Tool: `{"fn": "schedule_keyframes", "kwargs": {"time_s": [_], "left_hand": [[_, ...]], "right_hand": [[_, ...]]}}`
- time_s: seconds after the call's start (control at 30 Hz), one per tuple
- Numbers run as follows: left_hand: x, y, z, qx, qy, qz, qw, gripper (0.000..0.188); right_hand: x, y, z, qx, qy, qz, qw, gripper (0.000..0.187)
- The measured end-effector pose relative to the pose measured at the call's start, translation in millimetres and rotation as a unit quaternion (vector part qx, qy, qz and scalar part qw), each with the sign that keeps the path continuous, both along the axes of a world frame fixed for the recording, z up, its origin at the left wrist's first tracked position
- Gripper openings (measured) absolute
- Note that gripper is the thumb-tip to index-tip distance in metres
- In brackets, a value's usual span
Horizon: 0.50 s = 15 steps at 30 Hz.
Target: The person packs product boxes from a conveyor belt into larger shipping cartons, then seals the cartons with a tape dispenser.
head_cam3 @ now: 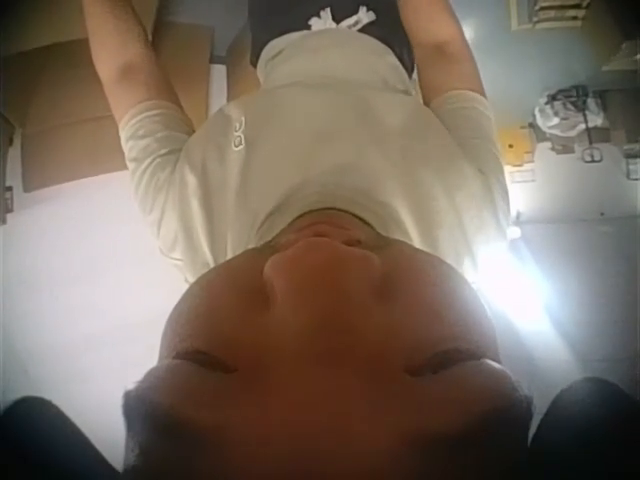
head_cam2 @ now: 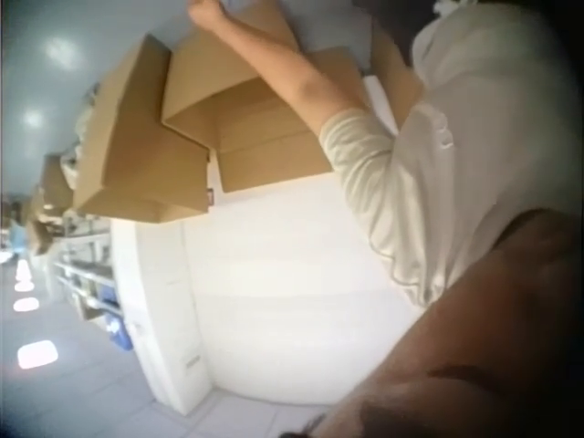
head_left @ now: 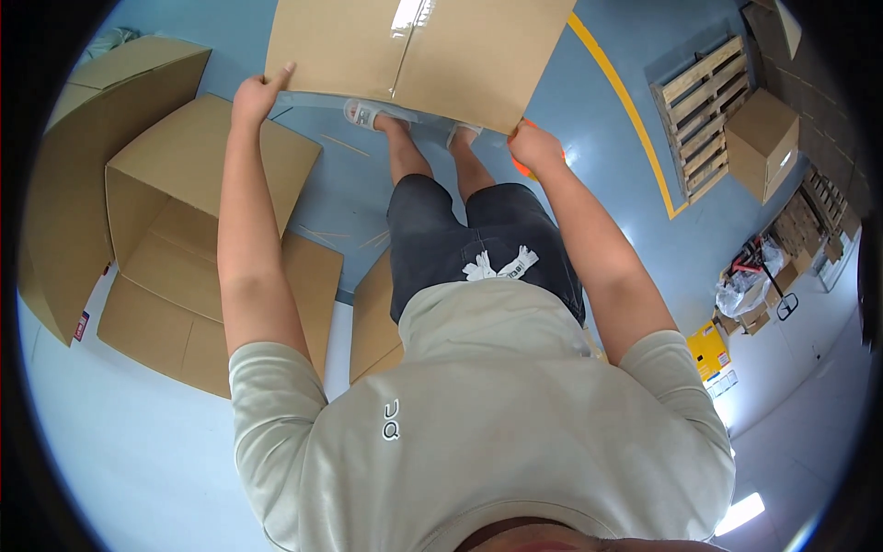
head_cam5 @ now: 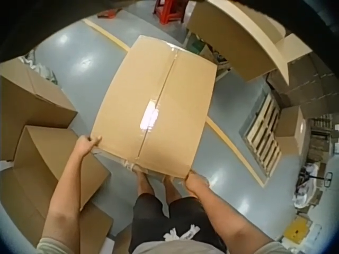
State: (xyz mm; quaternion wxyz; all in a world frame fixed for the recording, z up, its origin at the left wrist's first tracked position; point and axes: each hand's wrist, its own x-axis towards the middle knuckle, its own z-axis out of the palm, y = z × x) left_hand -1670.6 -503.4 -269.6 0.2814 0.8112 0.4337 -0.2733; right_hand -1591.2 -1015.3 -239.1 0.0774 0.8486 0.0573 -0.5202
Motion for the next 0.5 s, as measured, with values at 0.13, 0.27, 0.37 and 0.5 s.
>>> {"fn": "schedule_keyframes", "kwargs": {"time_s": [0.13, 0.27, 0.37, 0.5], "left_hand": [[-6, 1, 11, -0.059, -0.015, -0.074, 0.995, 0.073], [-12, 21, 1, -0.039, 0.0, -0.177, 0.983, 0.068], [-3, 17, 0, -0.031, 0.06, -0.238, 0.969, 0.06], [2, 11, 2, 0.045, 0.074, -0.199, 0.976, 0.051]], "right_hand": [[1, -22, -7, 0.028, -0.012, -0.008, 1.0, 0.049], [8, -1, 31, 0.079, 0.001, -0.016, 0.997, 0.053], [10, 14, 42, 0.058, 0.02, 0.007, 0.998, 0.057], [2, 15, 15, 0.028, -0.012, -0.062, 0.998, 0.06]]}}
